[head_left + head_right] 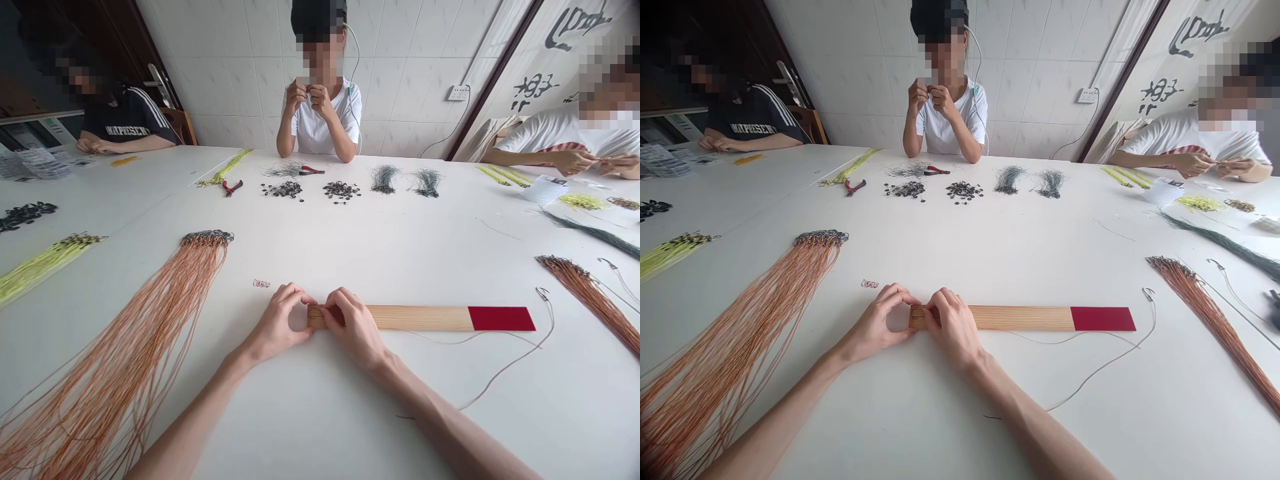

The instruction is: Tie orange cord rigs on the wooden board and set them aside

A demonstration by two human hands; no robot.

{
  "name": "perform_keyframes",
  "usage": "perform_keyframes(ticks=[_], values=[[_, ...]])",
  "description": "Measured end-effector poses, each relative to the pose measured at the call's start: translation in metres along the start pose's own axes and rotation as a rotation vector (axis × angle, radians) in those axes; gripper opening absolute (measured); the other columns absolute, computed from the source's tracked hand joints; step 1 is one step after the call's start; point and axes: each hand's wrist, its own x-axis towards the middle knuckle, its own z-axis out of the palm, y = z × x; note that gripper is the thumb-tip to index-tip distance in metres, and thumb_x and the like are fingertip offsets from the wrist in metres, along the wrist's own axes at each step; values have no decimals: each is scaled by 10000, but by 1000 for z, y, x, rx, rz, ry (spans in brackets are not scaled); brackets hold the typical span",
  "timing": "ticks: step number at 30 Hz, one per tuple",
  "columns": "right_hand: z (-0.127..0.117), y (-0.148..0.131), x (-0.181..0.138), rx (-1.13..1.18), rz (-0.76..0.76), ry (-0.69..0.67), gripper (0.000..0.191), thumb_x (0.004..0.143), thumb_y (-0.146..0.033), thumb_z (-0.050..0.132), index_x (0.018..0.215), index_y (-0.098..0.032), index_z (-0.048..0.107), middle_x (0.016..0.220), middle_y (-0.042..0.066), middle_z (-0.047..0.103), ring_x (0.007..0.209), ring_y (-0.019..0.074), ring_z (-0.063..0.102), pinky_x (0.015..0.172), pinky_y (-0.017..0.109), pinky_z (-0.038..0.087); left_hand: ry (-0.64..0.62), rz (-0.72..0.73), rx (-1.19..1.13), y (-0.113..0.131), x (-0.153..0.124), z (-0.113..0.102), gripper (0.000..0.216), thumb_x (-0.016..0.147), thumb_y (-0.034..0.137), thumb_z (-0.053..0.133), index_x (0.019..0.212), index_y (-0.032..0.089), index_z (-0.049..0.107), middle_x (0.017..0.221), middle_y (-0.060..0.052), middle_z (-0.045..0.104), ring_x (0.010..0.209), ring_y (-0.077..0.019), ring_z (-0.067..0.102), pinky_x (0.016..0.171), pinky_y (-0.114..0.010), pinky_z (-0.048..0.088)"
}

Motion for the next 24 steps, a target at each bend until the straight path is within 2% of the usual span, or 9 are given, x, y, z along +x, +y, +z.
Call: perform_keyframes(ticks=[24], values=[[1, 2, -1, 9, 5, 3, 140, 808, -128, 426, 694, -203, 401, 721, -16, 499, 638, 107, 435, 591, 227, 370, 8, 14, -11, -1, 0, 0, 277, 686, 123, 583, 933, 242, 544, 956, -11, 520, 971, -193, 490, 882, -357, 428]])
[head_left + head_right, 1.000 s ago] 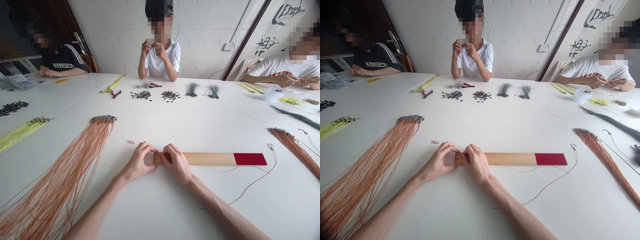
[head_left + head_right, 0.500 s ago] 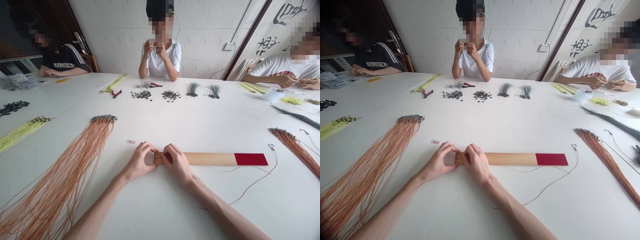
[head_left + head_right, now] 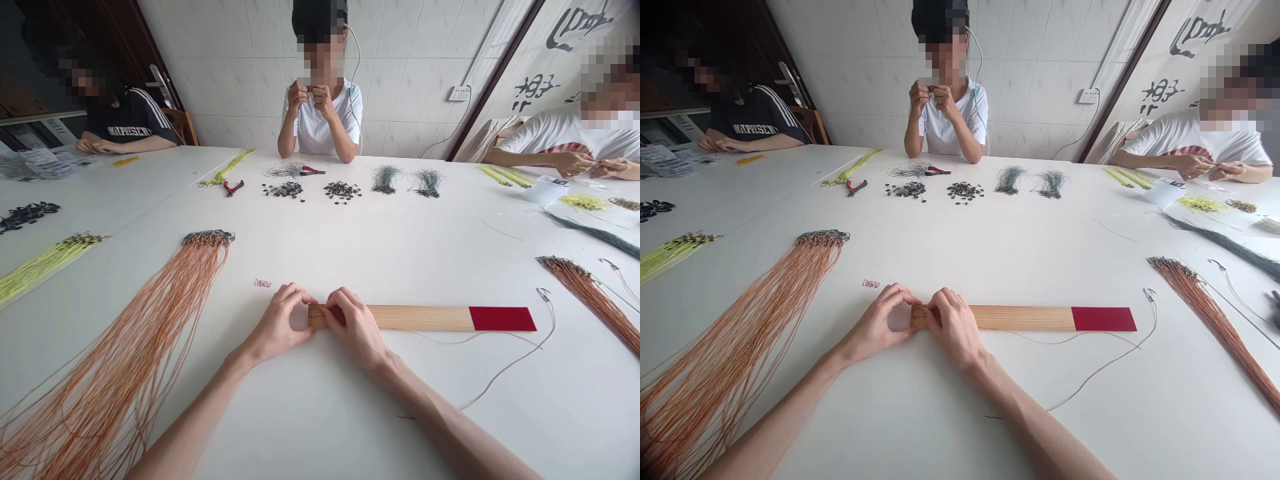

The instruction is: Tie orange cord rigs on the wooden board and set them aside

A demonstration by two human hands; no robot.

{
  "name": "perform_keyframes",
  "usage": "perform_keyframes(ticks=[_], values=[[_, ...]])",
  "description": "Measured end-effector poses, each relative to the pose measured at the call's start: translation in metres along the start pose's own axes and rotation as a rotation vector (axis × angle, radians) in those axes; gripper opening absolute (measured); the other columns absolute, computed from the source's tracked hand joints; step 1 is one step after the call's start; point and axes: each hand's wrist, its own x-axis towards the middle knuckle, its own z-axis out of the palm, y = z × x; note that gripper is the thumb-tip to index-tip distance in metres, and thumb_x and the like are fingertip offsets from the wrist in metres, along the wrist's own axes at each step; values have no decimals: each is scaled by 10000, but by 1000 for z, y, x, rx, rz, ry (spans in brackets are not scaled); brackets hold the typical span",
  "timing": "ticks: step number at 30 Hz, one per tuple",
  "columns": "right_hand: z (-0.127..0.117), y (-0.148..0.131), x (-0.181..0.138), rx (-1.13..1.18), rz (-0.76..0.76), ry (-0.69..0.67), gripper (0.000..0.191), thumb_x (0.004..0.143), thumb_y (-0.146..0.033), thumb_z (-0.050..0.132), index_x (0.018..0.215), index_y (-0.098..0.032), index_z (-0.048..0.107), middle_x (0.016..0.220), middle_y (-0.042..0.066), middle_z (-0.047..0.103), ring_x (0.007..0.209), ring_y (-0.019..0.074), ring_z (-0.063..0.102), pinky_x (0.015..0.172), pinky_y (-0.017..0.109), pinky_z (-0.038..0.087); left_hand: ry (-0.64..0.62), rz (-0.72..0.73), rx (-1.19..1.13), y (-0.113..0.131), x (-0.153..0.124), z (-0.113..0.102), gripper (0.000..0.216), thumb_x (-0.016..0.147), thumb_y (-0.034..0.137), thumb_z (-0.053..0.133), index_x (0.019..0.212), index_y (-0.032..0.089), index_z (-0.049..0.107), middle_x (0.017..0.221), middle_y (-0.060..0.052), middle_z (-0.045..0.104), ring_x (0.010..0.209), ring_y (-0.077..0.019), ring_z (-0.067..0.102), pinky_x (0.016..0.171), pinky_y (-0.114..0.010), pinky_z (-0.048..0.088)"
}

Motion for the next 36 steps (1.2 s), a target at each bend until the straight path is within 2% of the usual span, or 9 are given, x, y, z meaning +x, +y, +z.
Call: perform_keyframes(ticks=[36], values=[[-1, -2, 0, -25, -30, 19, 146, 809, -117, 404, 694, -206, 413, 726, -6, 509, 629, 110, 451, 596, 236, 382, -4, 4, -10, -1, 0, 0, 270, 691, 136, 579, 939, 237, 540, 965, -19, 520, 974, -204, 479, 885, -365, 416]])
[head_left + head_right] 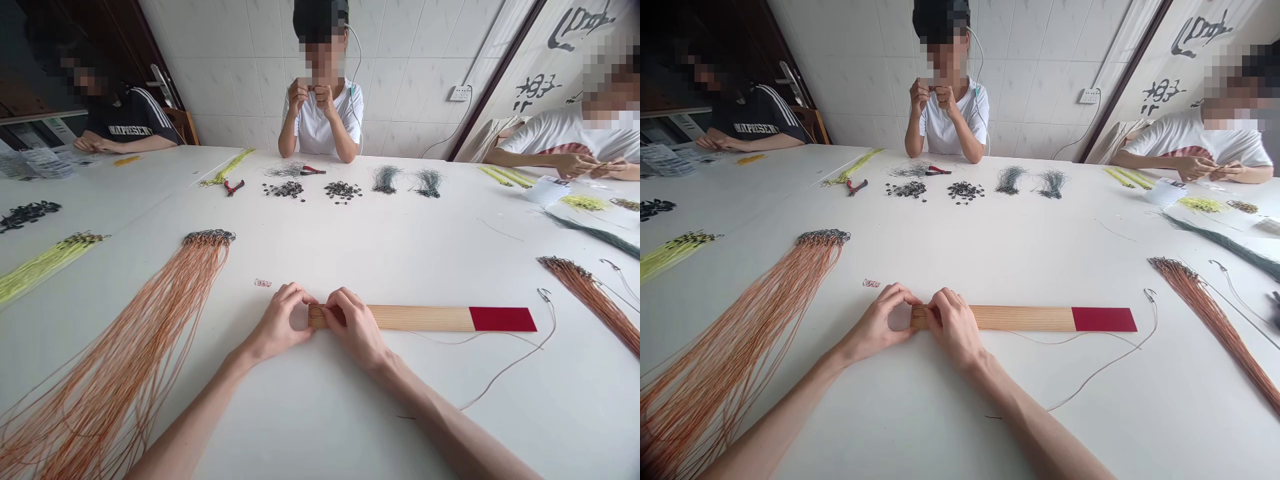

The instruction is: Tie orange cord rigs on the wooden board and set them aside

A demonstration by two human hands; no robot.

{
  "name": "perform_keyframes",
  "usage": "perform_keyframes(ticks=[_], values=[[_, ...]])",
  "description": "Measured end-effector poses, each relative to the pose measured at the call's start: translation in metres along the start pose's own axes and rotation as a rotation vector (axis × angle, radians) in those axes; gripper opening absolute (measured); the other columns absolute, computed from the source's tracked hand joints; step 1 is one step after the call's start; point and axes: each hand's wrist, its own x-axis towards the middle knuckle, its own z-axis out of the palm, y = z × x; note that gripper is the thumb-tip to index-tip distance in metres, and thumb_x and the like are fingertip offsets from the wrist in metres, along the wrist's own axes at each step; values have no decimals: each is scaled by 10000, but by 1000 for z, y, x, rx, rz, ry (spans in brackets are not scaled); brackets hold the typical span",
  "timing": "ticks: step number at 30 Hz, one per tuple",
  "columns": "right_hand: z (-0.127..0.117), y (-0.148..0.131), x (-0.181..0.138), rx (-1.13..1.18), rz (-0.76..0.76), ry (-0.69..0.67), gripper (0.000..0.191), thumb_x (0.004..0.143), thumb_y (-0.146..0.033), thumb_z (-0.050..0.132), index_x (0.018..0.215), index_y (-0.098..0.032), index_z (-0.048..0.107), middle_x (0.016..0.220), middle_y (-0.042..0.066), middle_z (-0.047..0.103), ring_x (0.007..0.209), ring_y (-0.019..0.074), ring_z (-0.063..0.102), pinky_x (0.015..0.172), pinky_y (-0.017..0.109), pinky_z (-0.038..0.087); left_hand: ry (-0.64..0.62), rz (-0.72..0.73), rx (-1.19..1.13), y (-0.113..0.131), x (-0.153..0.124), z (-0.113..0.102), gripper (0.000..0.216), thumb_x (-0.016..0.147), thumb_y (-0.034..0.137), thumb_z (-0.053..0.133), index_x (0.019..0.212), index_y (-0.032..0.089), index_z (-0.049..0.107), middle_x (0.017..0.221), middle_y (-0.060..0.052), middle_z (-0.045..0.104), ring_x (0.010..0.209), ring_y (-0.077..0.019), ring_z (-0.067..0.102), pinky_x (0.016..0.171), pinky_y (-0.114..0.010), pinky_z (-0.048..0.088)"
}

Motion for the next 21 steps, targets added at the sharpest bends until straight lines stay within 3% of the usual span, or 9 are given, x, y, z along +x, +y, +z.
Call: perform_keyframes(ticks=[21], values=[[1, 1, 1, -13, -12, 2, 157, 800, -95, 399, 691, -209, 404, 708, -12, 502, 637, 111, 459, 605, 246, 385, -1, -10, -5, 1, 0, 0, 263, 698, 157, 577, 945, 242, 551, 965, -22, 523, 976, -212, 483, 880, -380, 422]])
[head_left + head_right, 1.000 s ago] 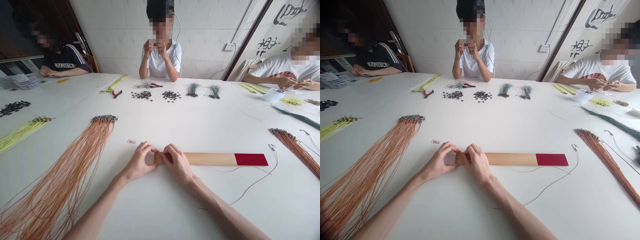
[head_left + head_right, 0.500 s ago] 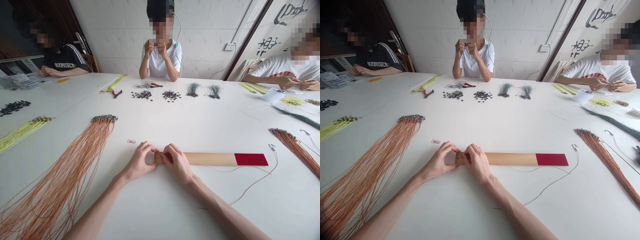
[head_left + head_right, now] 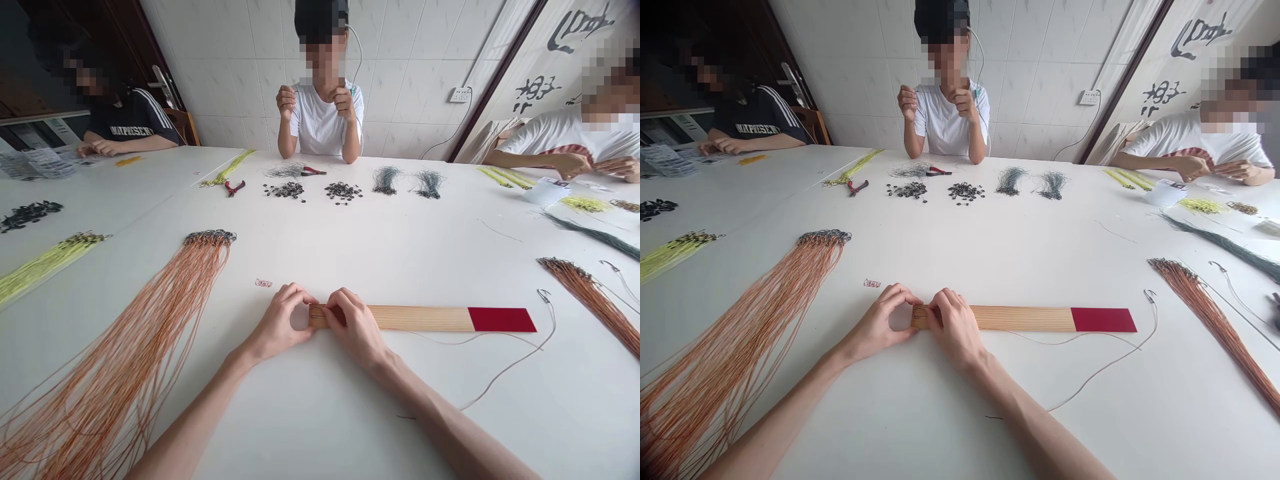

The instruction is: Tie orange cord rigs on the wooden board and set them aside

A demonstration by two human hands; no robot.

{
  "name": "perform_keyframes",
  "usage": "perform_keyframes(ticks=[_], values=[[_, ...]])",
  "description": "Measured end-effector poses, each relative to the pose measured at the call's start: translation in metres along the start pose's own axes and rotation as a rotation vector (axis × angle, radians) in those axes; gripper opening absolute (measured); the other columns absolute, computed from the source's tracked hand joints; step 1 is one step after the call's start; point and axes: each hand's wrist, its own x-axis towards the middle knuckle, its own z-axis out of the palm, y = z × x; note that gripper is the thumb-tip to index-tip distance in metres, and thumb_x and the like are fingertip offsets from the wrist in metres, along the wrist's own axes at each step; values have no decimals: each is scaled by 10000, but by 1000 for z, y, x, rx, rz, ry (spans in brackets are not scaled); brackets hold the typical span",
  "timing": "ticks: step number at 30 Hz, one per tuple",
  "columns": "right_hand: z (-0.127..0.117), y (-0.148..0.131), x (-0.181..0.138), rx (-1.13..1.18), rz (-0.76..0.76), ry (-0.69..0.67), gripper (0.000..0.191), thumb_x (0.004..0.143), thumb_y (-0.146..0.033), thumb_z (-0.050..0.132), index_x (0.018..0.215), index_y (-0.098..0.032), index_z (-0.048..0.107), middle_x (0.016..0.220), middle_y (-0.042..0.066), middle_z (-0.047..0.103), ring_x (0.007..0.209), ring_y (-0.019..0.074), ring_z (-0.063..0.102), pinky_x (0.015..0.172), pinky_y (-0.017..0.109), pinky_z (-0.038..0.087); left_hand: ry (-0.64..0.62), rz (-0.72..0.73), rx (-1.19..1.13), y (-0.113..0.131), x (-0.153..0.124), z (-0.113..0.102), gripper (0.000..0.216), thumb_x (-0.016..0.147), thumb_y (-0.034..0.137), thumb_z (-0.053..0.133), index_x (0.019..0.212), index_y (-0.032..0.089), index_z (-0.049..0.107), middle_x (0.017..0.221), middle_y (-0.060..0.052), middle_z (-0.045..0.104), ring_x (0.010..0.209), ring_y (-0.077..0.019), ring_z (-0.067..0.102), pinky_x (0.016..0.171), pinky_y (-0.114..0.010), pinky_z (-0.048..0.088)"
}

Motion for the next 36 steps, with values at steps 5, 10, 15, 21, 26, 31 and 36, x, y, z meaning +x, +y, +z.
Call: perform_keyframes(ticks=[5, 10, 15, 21, 26, 31, 36], values=[[1, 3, 0, 4, -51, 11, 165, 808, -83, 399, 699, -206, 412, 743, 6, 523, 707, 133, 460, 683, 282, 383, -5, -15, 1, -1, 0, 0, 270, 696, 166, 585, 951, 249, 557, 965, -19, 517, 980, -210, 484, 887, -376, 422], [0, 3, 0, 19, -89, 34, 135, 842, -110, 397, 752, -203, 438, 797, 12, 547, 735, 141, 447, 719, 302, 367, -11, -29, 36, 0, 0, 0, 287, 701, 177, 590, 975, 261, 578, 943, -19, 509, 975, -209, 482, 875, -363, 429], [-1, 2, -1, 40, -40, 49, 142, 872, -157, 393, 752, -201, 456, 764, 2, 551, 703, 131, 446, 701, 286, 365, -15, -31, 61, 1, 2, 0, 297, 698, 192, 612, 986, 267, 603, 946, -20, 518, 974, -211, 471, 880, -366, 425], [0, 3, -2, 60, -5, 40, 140, 882, -177, 398, 756, -202, 453, 710, -14, 549, 678, 122, 455, 673, 257, 355, 28, -22, -73, -4, 0, 0, 270, 819, 247, 519, 1068, 313, 599, 955, -11, 553, 997, -189, 474, 908, -350, 403], [1, 2, -3, 53, -114, -4, 132, 881, -147, 382, 775, -198, 441, 636, -32, 551, 597, 110, 440, 666, 249, 344, 78, 32, -188, -11, 1, 0, 209, 856, 280, 493, 961, 284, 674, 873, -29, 583, 928, -179, 488, 857, -324, 409], [2, 0, -4, 30, -215, -13, 152, 879, -109, 340, 774, -197, 406, 608, -50, 573, 509, 93, 412, 646, 247, 326, 94, 36, -289, -7, 2, -3, 154, 817, 292, 557, 816, 242, 702, 797, -29, 608, 854, -173, 505, 788, -293, 406], [7, 0, -7, -76, -346, 6, 176, 871, -89, 308, 749, -193, 382, 630, -53, 584, 462, 69, 394, 605, 234, 290, 183, -82, -479, 1, 1, -13, 183, 788, 322, 575, 681, 189, 639, 716, -23, 596, 758, -164, 524, 733, -283, 399]])
